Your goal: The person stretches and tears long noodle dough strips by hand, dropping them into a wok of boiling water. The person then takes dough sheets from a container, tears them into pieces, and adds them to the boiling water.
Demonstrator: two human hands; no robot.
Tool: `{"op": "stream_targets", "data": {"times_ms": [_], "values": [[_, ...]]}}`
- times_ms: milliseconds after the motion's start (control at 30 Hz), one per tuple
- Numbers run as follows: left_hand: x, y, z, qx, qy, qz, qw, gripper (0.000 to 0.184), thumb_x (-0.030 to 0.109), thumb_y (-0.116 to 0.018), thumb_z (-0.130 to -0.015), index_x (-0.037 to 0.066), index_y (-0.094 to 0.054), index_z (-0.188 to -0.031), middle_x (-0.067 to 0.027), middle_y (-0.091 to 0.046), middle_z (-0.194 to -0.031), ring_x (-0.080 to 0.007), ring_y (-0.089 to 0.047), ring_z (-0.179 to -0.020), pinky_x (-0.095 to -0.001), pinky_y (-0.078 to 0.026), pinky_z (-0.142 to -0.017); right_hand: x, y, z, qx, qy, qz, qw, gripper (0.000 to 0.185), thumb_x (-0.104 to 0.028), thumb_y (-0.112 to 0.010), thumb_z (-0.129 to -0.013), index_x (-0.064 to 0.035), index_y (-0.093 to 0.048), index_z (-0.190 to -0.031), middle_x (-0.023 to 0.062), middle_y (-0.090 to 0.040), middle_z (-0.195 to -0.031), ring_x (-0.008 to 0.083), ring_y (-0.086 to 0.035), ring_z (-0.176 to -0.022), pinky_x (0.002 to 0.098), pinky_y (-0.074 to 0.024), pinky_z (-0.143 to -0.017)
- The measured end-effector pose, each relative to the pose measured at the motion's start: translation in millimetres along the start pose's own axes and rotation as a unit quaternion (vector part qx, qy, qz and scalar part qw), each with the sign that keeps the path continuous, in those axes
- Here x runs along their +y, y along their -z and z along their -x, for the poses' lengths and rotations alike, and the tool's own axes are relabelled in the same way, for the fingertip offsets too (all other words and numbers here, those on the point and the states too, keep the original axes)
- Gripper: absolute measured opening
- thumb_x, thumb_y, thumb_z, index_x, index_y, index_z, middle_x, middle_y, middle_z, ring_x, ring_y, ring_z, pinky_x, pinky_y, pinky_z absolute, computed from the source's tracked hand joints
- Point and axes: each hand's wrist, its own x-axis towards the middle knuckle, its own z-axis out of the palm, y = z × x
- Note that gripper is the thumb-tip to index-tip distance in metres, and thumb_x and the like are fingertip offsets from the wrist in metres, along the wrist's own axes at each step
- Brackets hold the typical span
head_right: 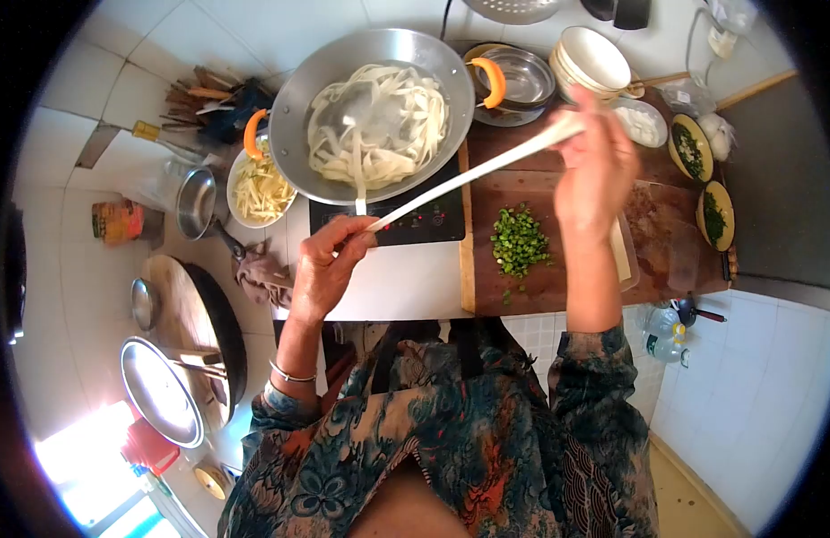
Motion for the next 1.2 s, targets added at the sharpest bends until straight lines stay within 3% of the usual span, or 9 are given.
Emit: {"op": "stream_targets", "data": {"times_ms": [100, 200, 300, 333, 400, 467, 867, 1067, 1200], "values": [[28, 1, -26, 0.046, -0.158, -0.223, 0.961, 0.034, 0.004, -0.062, -0.080, 0.002, -0.056, -0.113, -0.0135, -0.054, -0.114, -0.0203, -0.060, -0.083, -0.0283, -0.050, -0.067, -4, -34, 19, -0.142, -0.071, 0.047, 0.986, 0.023, -0.010, -0.051, -0.090, 0.0043, -0.060, -0.104, 0.0063, -0.059, -0.077, 0.0117, -0.057, -0.068, 0.0248, -0.0494, -0.062], [52, -17, -45, -0.010, -0.065, 0.120, 0.991, 0.045, 0.003, -0.063, -0.078, 0.000, -0.049, -0.121, -0.0124, -0.049, -0.120, -0.0146, -0.057, -0.091, -0.0251, -0.050, -0.068, -1, -59, 36, -0.211, -0.055, 0.091, 0.972, 0.020, -0.012, -0.052, -0.091, 0.0011, -0.063, -0.101, 0.0040, -0.062, -0.077, 0.0085, -0.060, -0.070, 0.0206, -0.0481, -0.060], [68, -36, -54, -0.090, 0.027, 0.380, 0.920, 0.040, 0.004, -0.059, -0.084, -0.003, -0.048, -0.122, -0.0092, -0.057, -0.102, -0.0103, -0.057, -0.085, -0.0246, -0.049, -0.067, -3, -68, 39, -0.233, -0.050, 0.112, 0.965, 0.020, -0.013, -0.054, -0.091, 0.0022, -0.063, -0.101, 0.0039, -0.063, -0.080, 0.0066, -0.058, -0.070, 0.0202, -0.0480, -0.062], [71, -41, -55, -0.047, 0.039, 0.369, 0.927, 0.030, 0.008, -0.058, -0.086, -0.003, -0.054, -0.113, -0.0054, -0.060, -0.083, -0.0083, -0.055, -0.072, -0.0225, -0.048, -0.061, -4, -67, 39, -0.232, -0.045, 0.121, 0.964, 0.021, -0.014, -0.054, -0.091, 0.0023, -0.063, -0.101, 0.0037, -0.063, -0.079, 0.0065, -0.057, -0.070, 0.0203, -0.0479, -0.062], [64, -39, -53, -0.045, 0.065, 0.321, 0.944, 0.023, 0.011, -0.060, -0.086, -0.003, -0.058, -0.105, -0.0047, -0.060, -0.077, -0.0092, -0.055, -0.064, -0.0216, -0.046, -0.057, -4, -64, 35, -0.223, 0.016, 0.164, 0.961, 0.022, -0.016, -0.054, -0.091, 0.0017, -0.063, -0.100, 0.0027, -0.062, -0.078, 0.0061, -0.057, -0.072, 0.0203, -0.0474, -0.064], [63, -41, -49, -0.026, 0.083, 0.302, 0.949, 0.016, 0.013, -0.059, -0.087, -0.001, -0.061, -0.093, -0.0018, -0.058, -0.067, -0.0070, -0.051, -0.053, -0.0190, -0.041, -0.049, -6, -60, 31, -0.196, -0.031, 0.119, 0.973, 0.022, -0.017, -0.054, -0.091, 0.0014, -0.064, -0.100, 0.0024, -0.062, -0.078, 0.0061, -0.057, -0.072, 0.0204, -0.0470, -0.065], [38, -42, -48, -0.033, -0.017, 0.141, 0.989, 0.012, 0.012, -0.057, -0.087, 0.001, -0.060, -0.085, 0.0013, -0.057, -0.068, -0.0049, -0.050, -0.061, -0.0197, -0.042, -0.055, 3, -56, 39, -0.191, -0.035, 0.114, 0.974, 0.027, -0.018, -0.050, -0.093, 0.0033, -0.061, -0.105, 0.0066, -0.060, -0.079, 0.0139, -0.059, -0.074, 0.0258, -0.0478, -0.071], [45, -35, -46, -0.074, 0.107, 0.239, 0.962, 0.016, 0.013, -0.058, -0.088, -0.001, -0.062, -0.094, -0.0008, -0.059, -0.070, -0.0065, -0.053, -0.062, -0.0201, -0.043, -0.055, 0, -55, 34, -0.213, -0.113, 0.030, 0.970, 0.035, -0.026, -0.044, -0.095, 0.0042, -0.059, -0.107, 0.0097, -0.062, -0.086, 0.0179, -0.060, -0.080, 0.0307, -0.0469, -0.079], [44, -34, -43, -0.072, 0.095, 0.250, 0.961, 0.017, 0.015, -0.056, -0.089, 0.002, -0.062, -0.098, 0.0030, -0.053, -0.063, -0.0031, -0.046, -0.055, -0.0187, -0.037, -0.049, -1, -54, 36, -0.185, -0.126, 0.028, 0.974, 0.035, -0.025, -0.046, -0.094, 0.0040, -0.059, -0.107, 0.0104, -0.062, -0.089, 0.0184, -0.059, -0.083, 0.0312, -0.0460, -0.081]]}}
